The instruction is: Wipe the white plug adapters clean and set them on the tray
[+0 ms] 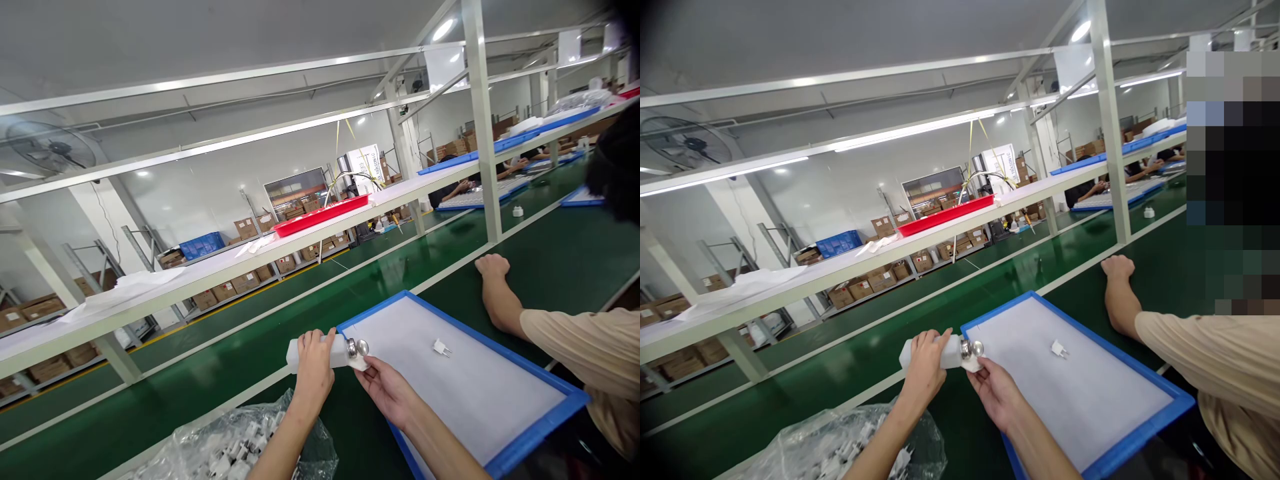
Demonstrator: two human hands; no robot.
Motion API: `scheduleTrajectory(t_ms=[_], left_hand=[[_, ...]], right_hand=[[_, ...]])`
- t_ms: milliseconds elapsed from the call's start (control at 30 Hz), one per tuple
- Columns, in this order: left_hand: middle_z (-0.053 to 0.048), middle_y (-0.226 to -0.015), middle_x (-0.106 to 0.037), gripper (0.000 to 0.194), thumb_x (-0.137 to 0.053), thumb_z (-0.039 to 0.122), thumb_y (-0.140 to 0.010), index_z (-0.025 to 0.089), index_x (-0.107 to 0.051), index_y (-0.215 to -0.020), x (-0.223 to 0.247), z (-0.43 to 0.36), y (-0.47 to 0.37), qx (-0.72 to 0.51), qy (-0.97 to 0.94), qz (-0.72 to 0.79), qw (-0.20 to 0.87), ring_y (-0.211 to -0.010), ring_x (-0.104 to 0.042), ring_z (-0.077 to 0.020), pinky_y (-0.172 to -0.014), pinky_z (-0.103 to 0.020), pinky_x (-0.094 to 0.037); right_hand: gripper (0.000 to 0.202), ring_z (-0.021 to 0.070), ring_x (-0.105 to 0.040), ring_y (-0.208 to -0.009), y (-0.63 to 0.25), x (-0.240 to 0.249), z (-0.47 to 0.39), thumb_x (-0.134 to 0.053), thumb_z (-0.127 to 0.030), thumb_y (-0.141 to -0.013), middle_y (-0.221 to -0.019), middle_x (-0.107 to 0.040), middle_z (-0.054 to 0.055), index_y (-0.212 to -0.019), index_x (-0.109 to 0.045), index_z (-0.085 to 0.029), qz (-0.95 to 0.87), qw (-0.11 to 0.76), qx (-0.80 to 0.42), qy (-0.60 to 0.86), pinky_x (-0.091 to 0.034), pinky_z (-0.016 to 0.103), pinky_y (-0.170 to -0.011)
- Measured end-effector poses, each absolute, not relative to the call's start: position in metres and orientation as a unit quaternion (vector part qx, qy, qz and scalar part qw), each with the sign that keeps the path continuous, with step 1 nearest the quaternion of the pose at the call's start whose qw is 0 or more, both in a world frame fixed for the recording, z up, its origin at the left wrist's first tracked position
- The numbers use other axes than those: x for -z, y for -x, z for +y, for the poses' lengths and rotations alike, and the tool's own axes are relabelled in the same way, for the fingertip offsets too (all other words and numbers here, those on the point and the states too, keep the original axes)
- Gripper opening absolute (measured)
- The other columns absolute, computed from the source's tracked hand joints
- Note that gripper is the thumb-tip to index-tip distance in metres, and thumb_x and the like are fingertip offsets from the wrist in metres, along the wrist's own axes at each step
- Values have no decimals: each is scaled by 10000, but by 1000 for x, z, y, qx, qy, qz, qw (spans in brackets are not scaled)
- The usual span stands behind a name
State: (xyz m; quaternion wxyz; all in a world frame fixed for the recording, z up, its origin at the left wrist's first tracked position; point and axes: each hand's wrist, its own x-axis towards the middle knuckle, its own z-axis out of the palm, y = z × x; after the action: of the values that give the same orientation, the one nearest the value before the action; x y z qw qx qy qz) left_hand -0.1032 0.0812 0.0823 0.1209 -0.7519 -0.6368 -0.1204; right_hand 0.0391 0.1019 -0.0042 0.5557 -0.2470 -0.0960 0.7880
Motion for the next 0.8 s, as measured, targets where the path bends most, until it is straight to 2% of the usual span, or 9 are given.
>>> scheduleTrajectory(t_ms=[200, 267, 367, 467, 600, 700, 800], left_hand=[[-107, -1133, -624, 790, -560, -26, -572, 213, -615, -1322, -73, 89, 107, 186, 733, -653, 44, -1092, -541, -300, -978, -380, -379], [-80, -1084, -650, 706, -600, -11, -535, 212, -661, -1202, -68, 92, 108, 220, 725, -653, 7, -1043, -581, -282, -885, -332, -423], [-13, -926, -692, 550, -646, 19, -529, 222, -694, -1037, -60, 97, 109, 272, 712, -645, -61, -866, -635, -232, -704, -269, -439], [43, -822, -701, 511, -689, 44, -554, 228, -708, -1031, -47, 105, 108, 330, 686, -637, -123, -759, -646, -201, -605, -240, -429], [27, -815, -712, 409, -758, 79, -626, 176, -702, -1019, -25, 123, 110, 411, 619, -649, -163, -772, -672, -203, -624, -250, -487], [-14, -924, -719, 321, -759, 211, -798, 156, -666, -1101, -9, 140, 115, 460, 567, -663, -167, -830, -686, -198, -723, -323, -557], [-49, -1054, -700, 300, -666, 342, -932, 160, -638, -1168, 3, 152, 121, 490, 523, -677, -165, -908, -686, -204, -804, -399, -582]], right_hand=[[146, 170, -682, -923, -48, -11, 97, -659, -205, -967, -1112, -674, 56, -1095, -651, -136, -100, 557, -784, 256, -602, 331, -774], [137, 170, -682, -926, -51, -16, 96, -658, -193, -965, -1113, -676, 55, -1090, -654, -137, -113, 565, -777, 254, -601, 331, -779], [134, 172, -684, -935, -53, -21, 96, -657, -182, -964, -1115, -679, 55, -1091, -657, -138, -129, 568, -773, 252, -601, 334, -786], [117, 167, -686, -917, -54, -22, 97, -653, -181, -967, -1094, -683, 52, -1073, -658, -133, -131, 562, -775, 259, -601, 326, -774], [106, 156, -688, -889, -59, -21, 93, -633, -169, -977, -1074, -686, 48, -1073, -654, -131, -121, 552, -777, 276, -599, 306, -751], [139, 161, -696, -901, -64, -22, 84, -612, -152, -983, -1088, -694, 62, -1118, -637, -126, -117, 544, -779, 288, -600, 296, -749], [230, 202, -704, -951, -69, -23, 73, -608, -155, -976, -1105, -715, 105, -1204, -596, -123, -114, 532, -781, 306, -611, 301, -749]])
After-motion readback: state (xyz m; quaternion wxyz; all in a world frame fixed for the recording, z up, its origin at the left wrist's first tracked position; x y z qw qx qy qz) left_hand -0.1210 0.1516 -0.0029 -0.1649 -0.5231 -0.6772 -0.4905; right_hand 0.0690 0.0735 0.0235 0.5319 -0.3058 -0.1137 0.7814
